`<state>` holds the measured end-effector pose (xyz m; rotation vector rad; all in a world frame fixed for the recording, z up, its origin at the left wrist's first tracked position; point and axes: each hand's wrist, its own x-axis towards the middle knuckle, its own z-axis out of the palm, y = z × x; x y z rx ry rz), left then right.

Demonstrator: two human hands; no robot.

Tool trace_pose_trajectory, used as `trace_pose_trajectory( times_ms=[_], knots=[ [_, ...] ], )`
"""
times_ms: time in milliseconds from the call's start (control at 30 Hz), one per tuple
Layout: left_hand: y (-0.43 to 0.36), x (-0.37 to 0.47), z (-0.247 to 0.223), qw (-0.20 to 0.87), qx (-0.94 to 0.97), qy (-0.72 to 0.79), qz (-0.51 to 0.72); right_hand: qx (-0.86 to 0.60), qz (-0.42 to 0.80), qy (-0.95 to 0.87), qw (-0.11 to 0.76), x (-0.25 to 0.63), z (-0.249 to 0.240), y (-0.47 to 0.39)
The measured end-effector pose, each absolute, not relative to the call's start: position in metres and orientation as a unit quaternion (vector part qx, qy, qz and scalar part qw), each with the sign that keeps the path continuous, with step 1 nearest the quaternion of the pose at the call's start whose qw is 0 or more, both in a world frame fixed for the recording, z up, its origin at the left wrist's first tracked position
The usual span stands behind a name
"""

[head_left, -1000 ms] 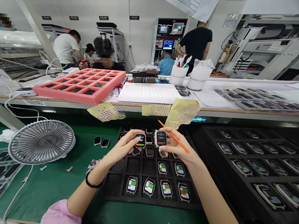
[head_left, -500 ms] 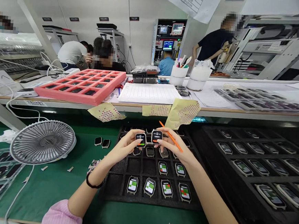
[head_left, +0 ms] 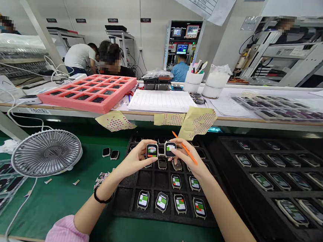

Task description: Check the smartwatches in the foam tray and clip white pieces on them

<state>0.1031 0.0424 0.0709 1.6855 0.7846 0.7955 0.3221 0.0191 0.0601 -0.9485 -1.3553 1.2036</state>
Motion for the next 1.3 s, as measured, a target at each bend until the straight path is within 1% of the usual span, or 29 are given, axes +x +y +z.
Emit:
trace_pose_trajectory(
  times_ms=[233, 533, 733, 900, 1067, 1300],
  knots=[
    [0.040, 0.106, 0.075, 0.548, 0.686, 0.331, 0.345, -0.406, 0.497, -0.556, 0.529, 0.320, 0.058, 0.022],
    [0.045, 0.105, 0.071, 0.534, 0.678, 0.368, 0.345, -0.420, 0.491, -0.545, 0.535, 0.318, 0.059, 0.018],
    [0.044, 0.105, 0.072, 0.540, 0.680, 0.361, 0.340, -0.415, 0.488, -0.570, 0.515, 0.321, 0.058, 0.019],
    [0.041, 0.103, 0.073, 0.558, 0.688, 0.339, 0.319, -0.380, 0.500, -0.602, 0.492, 0.328, 0.055, 0.021],
    [0.041, 0.104, 0.074, 0.552, 0.696, 0.328, 0.321, -0.372, 0.511, -0.609, 0.480, 0.331, 0.052, 0.022],
    [0.046, 0.106, 0.069, 0.546, 0.679, 0.346, 0.349, -0.412, 0.481, -0.585, 0.507, 0.325, 0.056, 0.021]
  ],
)
